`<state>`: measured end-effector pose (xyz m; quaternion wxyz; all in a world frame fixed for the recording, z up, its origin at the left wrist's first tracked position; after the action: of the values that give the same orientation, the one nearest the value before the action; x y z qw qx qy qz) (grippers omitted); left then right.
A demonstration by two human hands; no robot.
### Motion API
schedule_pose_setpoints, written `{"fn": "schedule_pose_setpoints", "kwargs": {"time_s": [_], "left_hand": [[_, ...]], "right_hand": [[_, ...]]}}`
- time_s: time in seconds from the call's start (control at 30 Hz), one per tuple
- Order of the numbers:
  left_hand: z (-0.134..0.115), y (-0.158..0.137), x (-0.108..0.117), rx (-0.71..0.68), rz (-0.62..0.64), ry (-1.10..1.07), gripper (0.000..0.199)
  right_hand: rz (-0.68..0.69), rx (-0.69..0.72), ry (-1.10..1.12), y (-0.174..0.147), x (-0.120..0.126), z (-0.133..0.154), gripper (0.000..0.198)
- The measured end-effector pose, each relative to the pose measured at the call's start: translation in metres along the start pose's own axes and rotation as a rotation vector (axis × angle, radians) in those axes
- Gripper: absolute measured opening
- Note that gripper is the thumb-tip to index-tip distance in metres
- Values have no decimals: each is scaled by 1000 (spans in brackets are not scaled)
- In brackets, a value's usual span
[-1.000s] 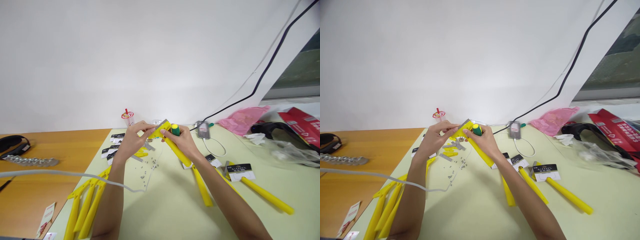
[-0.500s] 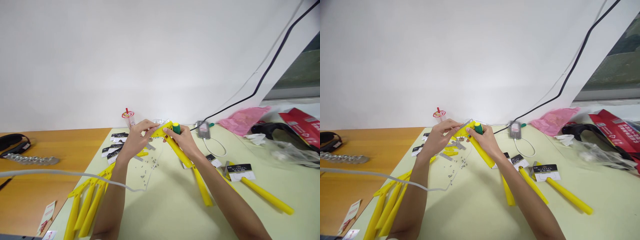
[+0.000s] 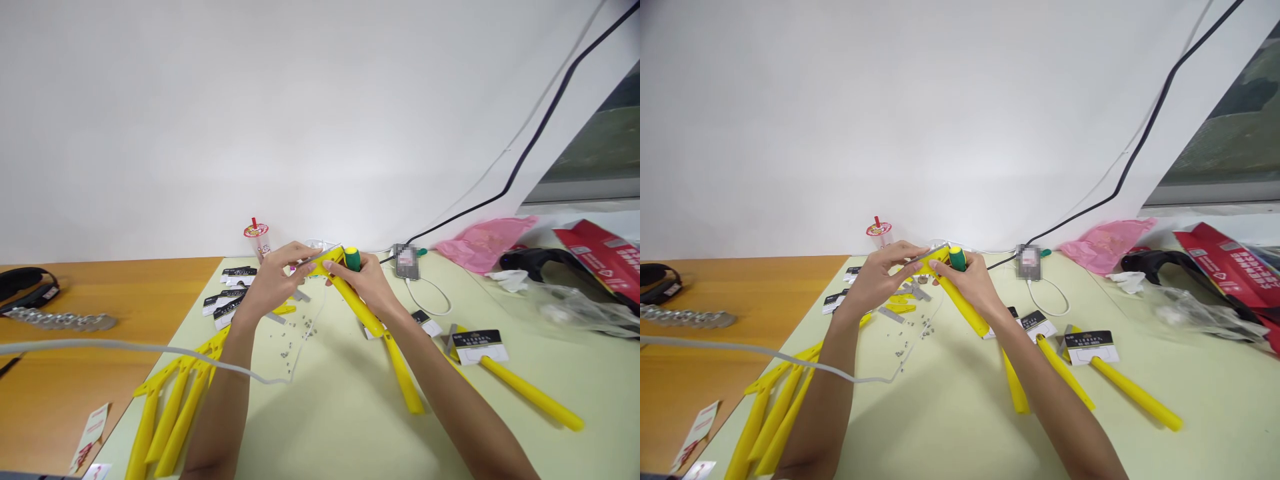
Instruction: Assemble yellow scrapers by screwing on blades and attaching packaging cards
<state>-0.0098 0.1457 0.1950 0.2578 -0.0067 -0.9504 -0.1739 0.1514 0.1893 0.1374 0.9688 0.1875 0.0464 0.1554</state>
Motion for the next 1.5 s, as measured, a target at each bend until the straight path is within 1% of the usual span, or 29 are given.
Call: {"fn": "schedule_pose_setpoints", "kwargs": {"time_s": [0.17,0.33,0.5,0.6,0.7,0.87,0.93,1.0,1.07,1.17,1.27,1.33,1.4,1.5], "left_hand": [[-1,-1,-2,-19,22,-7,32],[0,-1,-2,-19,-1,-6,35],[7,-4,3,49,-62,24,36],[10,-7,6,103,-71,72,34],[9,-9,9,139,-87,91,32],[8,-11,11,127,-116,35,27],[12,-11,8,135,-123,-14,27],[19,-11,3,162,-114,-106,27],[30,-12,-7,226,-92,-234,29],[50,-21,-28,350,-39,-376,33],[64,-41,-52,435,20,-422,35],[74,-60,-64,477,27,-451,39],[89,-81,-68,511,-35,-497,44],[118,-119,-58,560,-244,-594,50]], "right_hand": [[3,-9,8,-2,-1,3,43],[8,0,-34,-3,0,6,43],[-6,13,-89,-4,7,10,43],[-23,26,-127,-5,13,16,40],[-8,19,-128,-7,12,19,40],[10,19,-103,-9,8,20,40],[2,7,-79,-12,8,18,41],[-18,-32,-51,-17,11,11,44],[-40,-92,-37,-28,15,1,47],[-68,-187,-27,-54,20,-17,52],[-112,-289,20,-90,22,-34,56],[-158,-358,60,-116,22,-45,59],[-207,-413,99,-143,22,-55,60],[-253,-464,144,-176,23,-68,59]]}}
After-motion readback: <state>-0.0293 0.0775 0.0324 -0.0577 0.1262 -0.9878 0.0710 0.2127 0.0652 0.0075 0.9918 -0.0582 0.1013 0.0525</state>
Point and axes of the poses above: each hand's wrist, its own y-axis towards the middle knuckle, its own x-axis out of the back of the hand, z = x × y, the point moved 10 cm from there along y, towards the middle knuckle, and after that the axes turned 12 degrees about x, right-handed, at the moved point
